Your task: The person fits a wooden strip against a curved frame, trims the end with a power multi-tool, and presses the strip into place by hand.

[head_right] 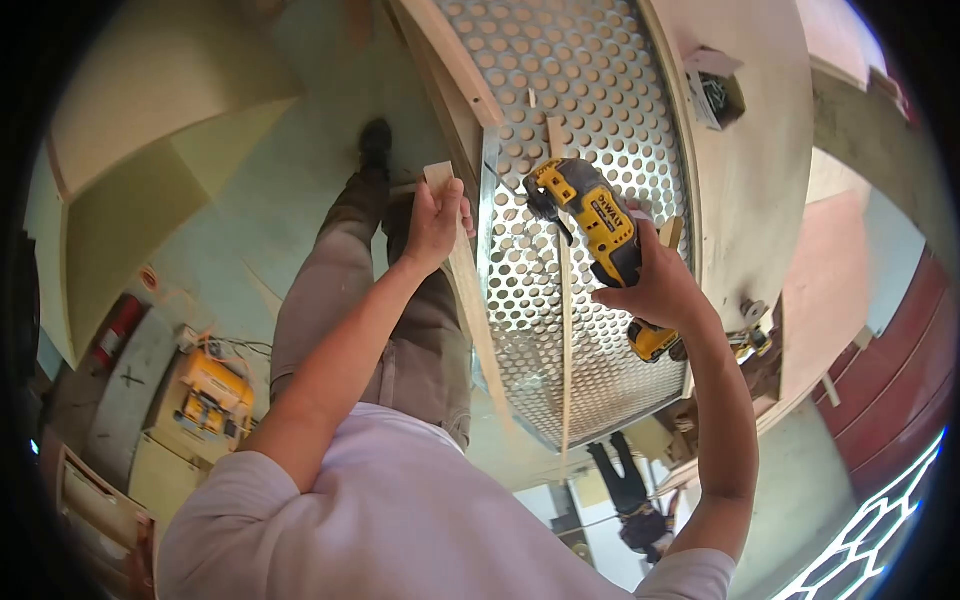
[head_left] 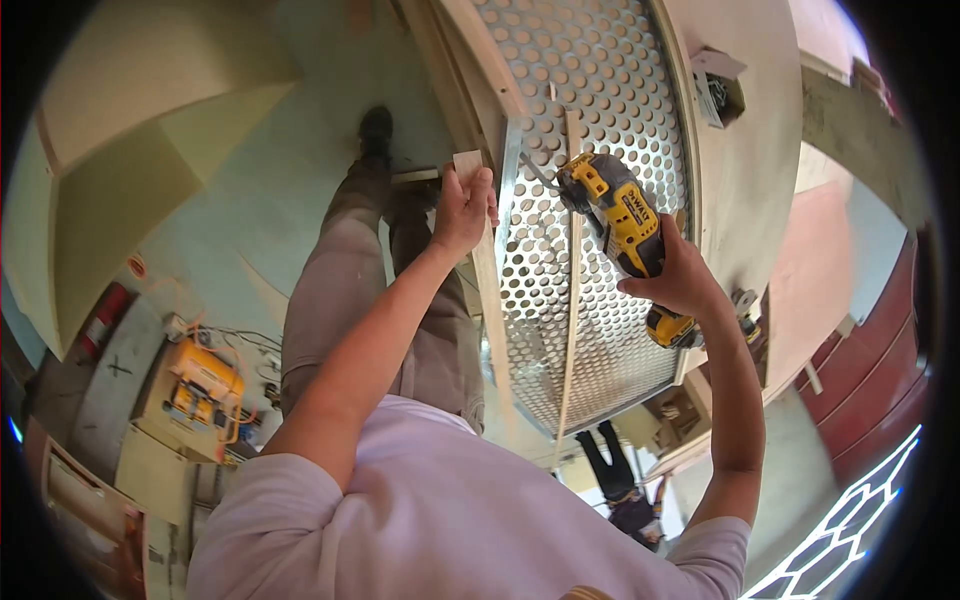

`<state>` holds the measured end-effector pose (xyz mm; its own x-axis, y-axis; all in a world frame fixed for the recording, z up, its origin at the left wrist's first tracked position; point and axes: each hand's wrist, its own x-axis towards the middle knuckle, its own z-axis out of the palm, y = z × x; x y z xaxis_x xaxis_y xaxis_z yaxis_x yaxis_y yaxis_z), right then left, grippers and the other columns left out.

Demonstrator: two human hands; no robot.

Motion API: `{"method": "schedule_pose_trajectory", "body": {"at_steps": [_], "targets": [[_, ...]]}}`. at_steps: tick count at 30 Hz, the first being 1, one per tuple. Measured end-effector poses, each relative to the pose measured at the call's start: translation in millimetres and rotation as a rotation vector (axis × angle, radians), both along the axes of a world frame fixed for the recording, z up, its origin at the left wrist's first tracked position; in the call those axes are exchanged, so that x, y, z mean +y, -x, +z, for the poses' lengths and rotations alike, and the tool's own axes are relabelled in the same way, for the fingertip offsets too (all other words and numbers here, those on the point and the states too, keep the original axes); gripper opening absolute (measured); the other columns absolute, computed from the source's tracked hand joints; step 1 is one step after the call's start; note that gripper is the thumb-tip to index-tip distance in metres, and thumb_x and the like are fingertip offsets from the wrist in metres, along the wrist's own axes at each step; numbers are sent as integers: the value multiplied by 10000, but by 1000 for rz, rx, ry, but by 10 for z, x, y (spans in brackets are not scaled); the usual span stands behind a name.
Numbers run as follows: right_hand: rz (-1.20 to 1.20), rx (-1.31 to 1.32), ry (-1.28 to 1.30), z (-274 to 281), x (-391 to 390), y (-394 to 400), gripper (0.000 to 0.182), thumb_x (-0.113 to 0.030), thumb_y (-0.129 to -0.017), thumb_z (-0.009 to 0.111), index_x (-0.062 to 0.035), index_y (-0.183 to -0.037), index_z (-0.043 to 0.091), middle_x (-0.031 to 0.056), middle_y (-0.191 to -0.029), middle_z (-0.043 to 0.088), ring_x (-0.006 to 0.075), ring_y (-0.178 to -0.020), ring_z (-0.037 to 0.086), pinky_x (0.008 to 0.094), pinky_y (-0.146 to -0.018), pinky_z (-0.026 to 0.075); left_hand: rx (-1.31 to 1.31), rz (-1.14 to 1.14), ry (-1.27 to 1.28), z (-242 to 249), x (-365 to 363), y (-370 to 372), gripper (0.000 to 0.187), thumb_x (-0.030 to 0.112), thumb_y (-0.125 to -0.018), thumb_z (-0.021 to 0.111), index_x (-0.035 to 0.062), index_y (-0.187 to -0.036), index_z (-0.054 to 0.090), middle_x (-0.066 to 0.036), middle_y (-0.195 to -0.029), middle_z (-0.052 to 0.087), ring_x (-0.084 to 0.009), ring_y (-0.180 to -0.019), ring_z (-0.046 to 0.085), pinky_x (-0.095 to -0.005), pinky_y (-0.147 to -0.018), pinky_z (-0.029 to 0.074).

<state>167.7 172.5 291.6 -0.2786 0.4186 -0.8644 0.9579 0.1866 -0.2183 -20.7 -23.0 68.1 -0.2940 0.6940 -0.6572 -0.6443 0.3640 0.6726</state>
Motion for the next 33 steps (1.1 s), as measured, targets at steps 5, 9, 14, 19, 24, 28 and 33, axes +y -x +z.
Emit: {"method": "schedule_pose_trajectory", "body": {"at_steps": [5, 9, 14, 19, 24, 28, 33], "targets": [[191, -163, -46, -104, 275, 462, 900, -280, -670, 882, -19, -1388, 406, 226, -1027, 707, 396, -944, 718, 435, -853, 579, -36, 8, -29, -106, 9, -19, 360, 338, -1068, 568, 38, -1203, 425, -70, -839, 644, -121, -646, 610, -290, -559, 552], [292, -208, -12, -223, 457, 689, 793, -263, -667, 861, -19, -1293, 439, 235, -1022, 701, 393, -936, 715, 450, -838, 581, -77, 21, 7, -237, 14, -91, 376, 343, -1048, 610, 51, -1231, 462, -19, -780, 606, -73, -635, 574, -251, -545, 534], [434, -157, -31, -366, 565, 739, 730, -208, -692, 827, -26, -1281, 436, 236, -982, 700, 404, -926, 713, 466, -822, 583, -87, 29, 108, -225, 73, -60, 401, 407, -947, 753, 67, -1039, 563, 36, -661, 537, -54, -535, 503, -235, -465, 463], [544, -231, -17, -498, 620, 836, 697, -197, -737, 805, -38, -1299, 425, 231, -974, 704, 385, -909, 720, 465, -806, 586, 80, 60, 93, -330, 63, -202, 464, 429, -865, 834, 39, -958, 601, 15, -606, 546, -74, -458, 506, -248, -435, 434], [552, -301, -15, -518, 628, 761, 713, -187, -767, 807, -48, -1342, 409, 211, -972, 714, 353, -870, 729, 450, -784, 586, 144, 11, 199, -402, 166, -307, 584, 522, -803, 846, -1, -974, 648, -58, -699, 617, -140, -582, 606, -297, -546, 483], [541, -241, -16, -516, 631, 624, 697, -194, -762, 803, -40, -1315, 407, 225, -968, 717, 367, -874, 731, 458, -785, 590, 143, -31, 200, -392, 204, -332, 750, 643, -745, 832, -54, -964, 667, -157, -834, 722, -250, -765, 693, -378, -719, 525], [573, -204, -36, -546, 639, 608, 649, -211, -759, 795, -23, -1249, 414, 253, -967, 709, 382, -890, 733, 466, -794, 599, 201, 1, 230, -458, 215, -390, 499, 515, -837, 826, 38, -868, 683, 1, -605, 565, -96, -467, 562, -273, -434, 471]]}}
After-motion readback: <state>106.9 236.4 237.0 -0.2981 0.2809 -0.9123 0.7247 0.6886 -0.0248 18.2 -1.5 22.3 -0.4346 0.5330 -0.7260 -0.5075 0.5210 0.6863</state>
